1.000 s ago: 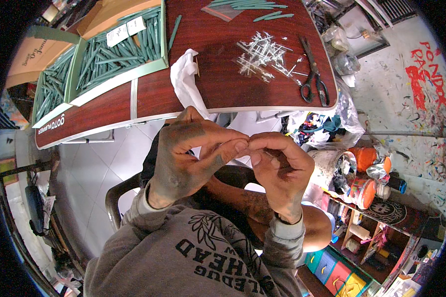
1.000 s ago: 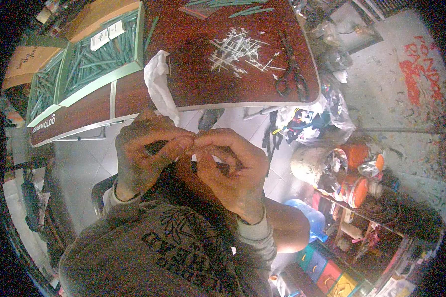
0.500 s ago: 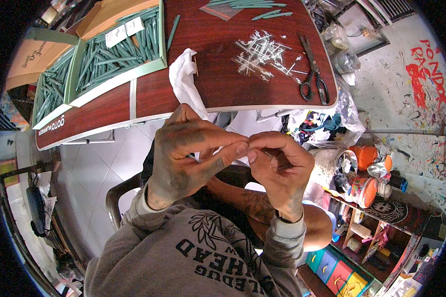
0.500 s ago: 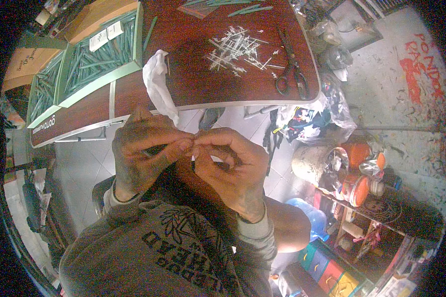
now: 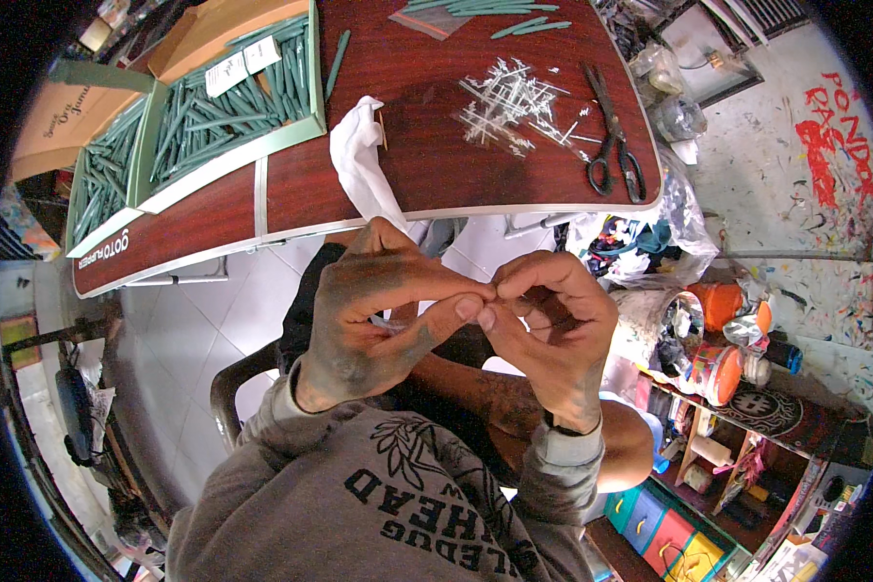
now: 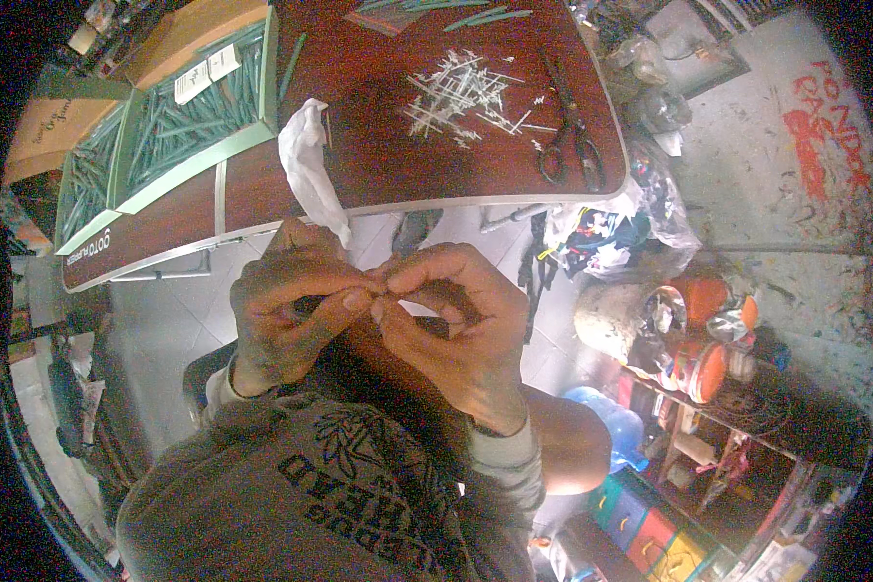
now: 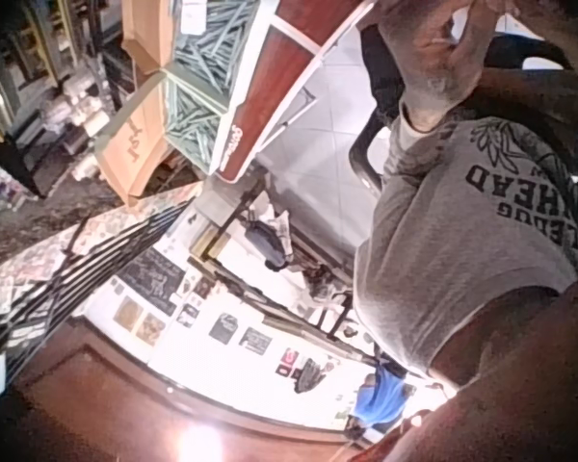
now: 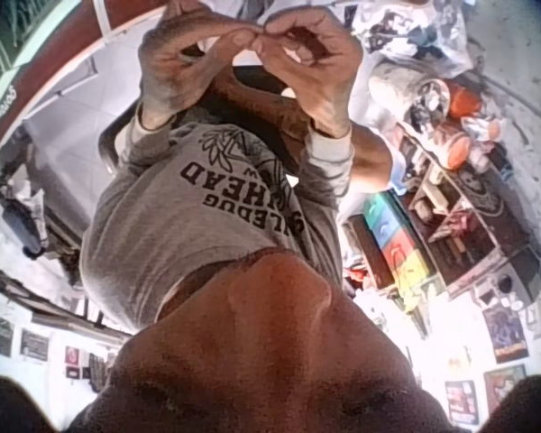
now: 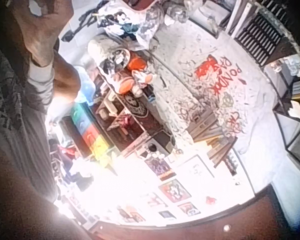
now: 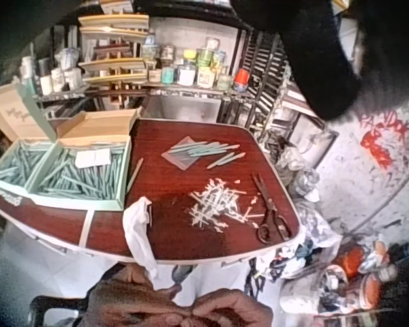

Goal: The person applies small white labels onto green plastic tags by hand and places the finished tags into a cardboard box.

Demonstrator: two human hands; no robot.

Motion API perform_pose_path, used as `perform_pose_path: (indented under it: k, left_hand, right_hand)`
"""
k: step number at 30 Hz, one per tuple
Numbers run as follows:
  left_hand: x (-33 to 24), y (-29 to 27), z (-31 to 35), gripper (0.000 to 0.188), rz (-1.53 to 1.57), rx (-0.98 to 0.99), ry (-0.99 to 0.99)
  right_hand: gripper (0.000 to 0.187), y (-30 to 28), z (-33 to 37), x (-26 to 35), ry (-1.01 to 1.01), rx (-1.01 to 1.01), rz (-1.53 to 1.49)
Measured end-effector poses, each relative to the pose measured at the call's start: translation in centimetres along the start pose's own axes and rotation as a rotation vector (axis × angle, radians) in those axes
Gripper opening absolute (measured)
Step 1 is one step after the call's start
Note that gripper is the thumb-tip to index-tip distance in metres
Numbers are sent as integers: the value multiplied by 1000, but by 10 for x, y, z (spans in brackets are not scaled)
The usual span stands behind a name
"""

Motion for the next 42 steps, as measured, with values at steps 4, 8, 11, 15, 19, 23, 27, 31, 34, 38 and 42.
perform_pose_path:
  k: [4,8,11,15,19,23,27,31,34,38,42]
  left_hand:
    - [5,5,10,11,65,-116,-40]
    - [8,9,11,13,139,-260,-72]
    - [6,10,12,15,131,-275,-77]
    - [5,13,13,16,150,-290,-78]
    - [3,13,13,16,116,-284,-62]
    - [-1,16,13,17,79,-301,-42]
    - [2,17,12,16,64,-290,22]
    - [0,18,11,14,88,-270,74]
    - [1,17,10,13,135,-203,90]
    - [-1,18,8,12,154,-157,72]
    - [2,18,10,12,133,-184,92]
  right_hand:
    - [30,11,3,5,-92,-64,39]
    - [29,26,2,-1,-272,-179,104]
    - [26,28,3,-4,-429,-236,200]
    - [24,26,3,-5,-495,-264,280]
    - [25,24,2,-2,-595,-256,389]
    - [26,25,2,0,-662,-284,475]
    - [26,25,1,0,-598,-261,410]
    - [27,19,1,-4,-429,-165,184]
    - [27,13,-1,-7,-361,-74,86]
    - [26,6,0,-8,-353,-47,118]
    - [26,7,-2,-1,-509,-99,346]
Point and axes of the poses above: each hand's wrist, its own z-axis away from the middle knuckle, its own y-axis out of the palm, x = y × z, the point moved 1 cm from there along -z, towards the middle knuckle, and after that the axes turned 8 degrees about -x, right-handed, at the moved point
